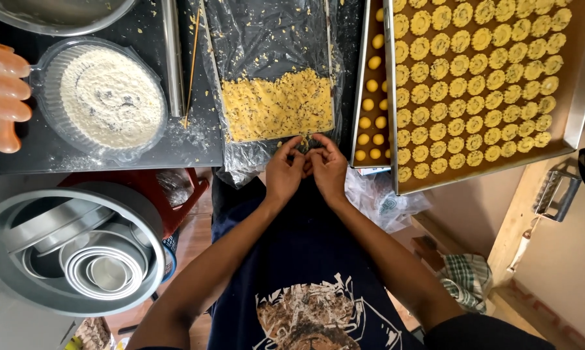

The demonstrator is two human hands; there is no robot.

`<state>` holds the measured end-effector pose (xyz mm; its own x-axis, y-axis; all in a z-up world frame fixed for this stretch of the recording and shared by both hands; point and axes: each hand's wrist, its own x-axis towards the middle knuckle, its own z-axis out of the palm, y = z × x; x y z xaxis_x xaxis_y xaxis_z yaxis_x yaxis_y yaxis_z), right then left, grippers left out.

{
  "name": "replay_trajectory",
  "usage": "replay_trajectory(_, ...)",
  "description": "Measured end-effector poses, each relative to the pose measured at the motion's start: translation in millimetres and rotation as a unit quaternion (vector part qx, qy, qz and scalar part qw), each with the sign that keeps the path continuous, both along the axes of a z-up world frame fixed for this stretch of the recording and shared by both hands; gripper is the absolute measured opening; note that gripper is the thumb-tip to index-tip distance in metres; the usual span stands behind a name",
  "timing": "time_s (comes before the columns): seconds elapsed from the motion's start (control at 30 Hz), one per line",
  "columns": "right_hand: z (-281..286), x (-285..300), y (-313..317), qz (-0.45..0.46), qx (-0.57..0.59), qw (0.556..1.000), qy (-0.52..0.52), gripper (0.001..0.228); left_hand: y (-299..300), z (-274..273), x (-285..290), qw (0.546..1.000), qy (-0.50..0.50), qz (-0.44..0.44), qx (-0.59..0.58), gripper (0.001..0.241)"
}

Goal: The person presses dough into a mold to form small cookies on a tray.

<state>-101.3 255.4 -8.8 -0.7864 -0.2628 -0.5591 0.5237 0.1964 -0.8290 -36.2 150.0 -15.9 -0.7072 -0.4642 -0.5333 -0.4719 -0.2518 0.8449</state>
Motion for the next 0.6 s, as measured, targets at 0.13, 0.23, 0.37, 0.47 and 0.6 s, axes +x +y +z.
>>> replay_trajectory(0.13,-2.5,-3.2,0.3,0.024,0.028,0.999,0.014,0.033,-2.4,6.3,-7.1,0.995,-0.008,0.001,0.097,0.04)
replay_trajectory(0.23,-12.0,-5.8,2.4,0.034,0.041,0.998,0.031,0.031,-2.9,1.7,-7.7,0.994,-0.009,0.0,0.106,0.04)
replay_trajectory(0.37,-5.6,-11.0,-1.7,0.079,0.104,0.985,0.115,0.031,-4.0,-7.2,-6.0,0.991,-0.003,0.002,0.132,0.04)
replay_trajectory(0.47,11.8,-18.3,-9.5,0.122,0.175,0.96,0.18,0.029,-8.7,-8.7,-1.6,0.996,-0.004,-0.069,-0.053,0.038)
replay_trajectory(0.6,15.6,-20.8,-17.2,0.15,0.235,0.93,0.241,0.027,-33.0,35.8,-2.5,0.981,-0.042,-0.108,-0.157,0.037)
